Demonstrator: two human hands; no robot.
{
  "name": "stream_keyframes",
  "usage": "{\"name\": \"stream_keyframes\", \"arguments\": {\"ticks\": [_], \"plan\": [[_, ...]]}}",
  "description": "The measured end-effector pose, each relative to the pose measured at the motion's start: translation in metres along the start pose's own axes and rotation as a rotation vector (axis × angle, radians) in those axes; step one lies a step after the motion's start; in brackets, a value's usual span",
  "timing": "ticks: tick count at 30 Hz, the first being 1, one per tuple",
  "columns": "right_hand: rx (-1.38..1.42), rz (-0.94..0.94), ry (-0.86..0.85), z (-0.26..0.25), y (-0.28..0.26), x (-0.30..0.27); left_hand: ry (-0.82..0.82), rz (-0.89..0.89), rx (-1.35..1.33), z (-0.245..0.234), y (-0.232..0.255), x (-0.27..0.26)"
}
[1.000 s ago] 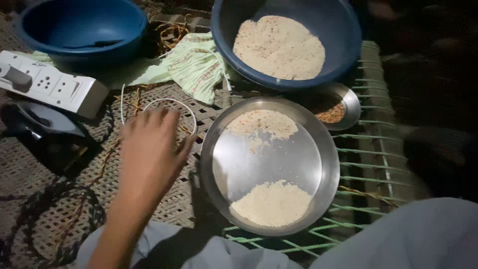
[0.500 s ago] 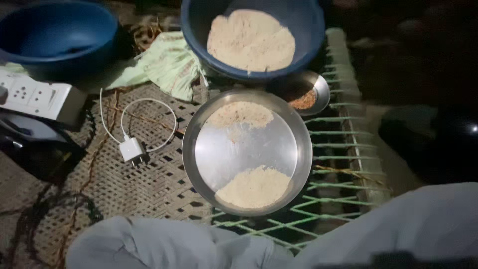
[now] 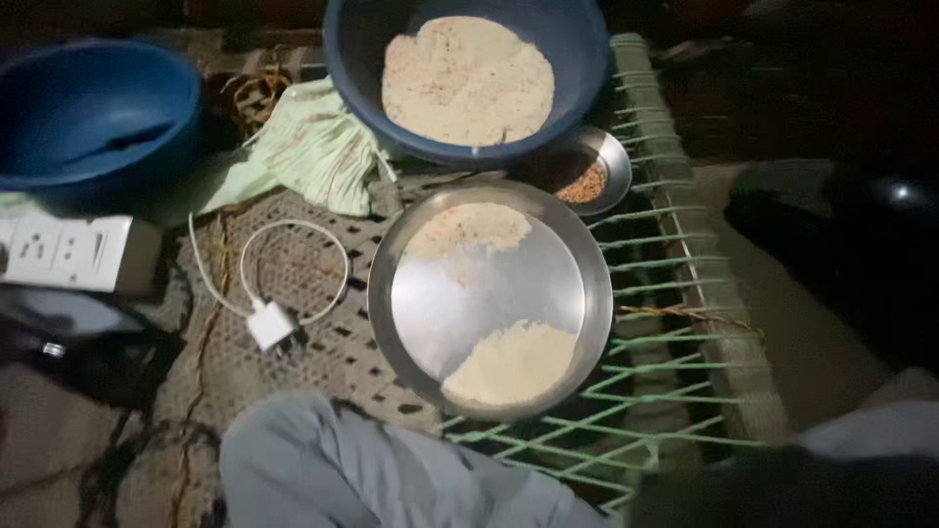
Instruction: The person sits on a woven mat and uses both hands to sift through a mixture of grains on a metal tray, picking out small pieces and placing them into a small bowl. The task continues throughout the clip with repetitive hand motions.
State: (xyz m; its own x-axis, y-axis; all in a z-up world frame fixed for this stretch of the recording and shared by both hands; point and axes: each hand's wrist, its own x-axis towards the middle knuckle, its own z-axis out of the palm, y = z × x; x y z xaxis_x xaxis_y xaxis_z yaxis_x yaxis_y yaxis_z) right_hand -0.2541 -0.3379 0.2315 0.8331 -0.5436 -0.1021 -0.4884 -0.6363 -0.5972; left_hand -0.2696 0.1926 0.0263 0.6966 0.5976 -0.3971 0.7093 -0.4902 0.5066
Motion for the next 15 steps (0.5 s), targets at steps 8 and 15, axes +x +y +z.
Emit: {"name": "stream_keyframes", "arguments": {"ticks": [8, 15], "plan": [[0.094, 0.054, 0.084, -0.01, 0.025, -0.034, -0.012, 0.065, 0.124, -0.017, -0.007, -0.002], [0.198, 0.075, 0.169, -0.034, 0.027, -0.039, 0.352, 0.638, 0.064, -0.017, 0.063, -0.04]]}}
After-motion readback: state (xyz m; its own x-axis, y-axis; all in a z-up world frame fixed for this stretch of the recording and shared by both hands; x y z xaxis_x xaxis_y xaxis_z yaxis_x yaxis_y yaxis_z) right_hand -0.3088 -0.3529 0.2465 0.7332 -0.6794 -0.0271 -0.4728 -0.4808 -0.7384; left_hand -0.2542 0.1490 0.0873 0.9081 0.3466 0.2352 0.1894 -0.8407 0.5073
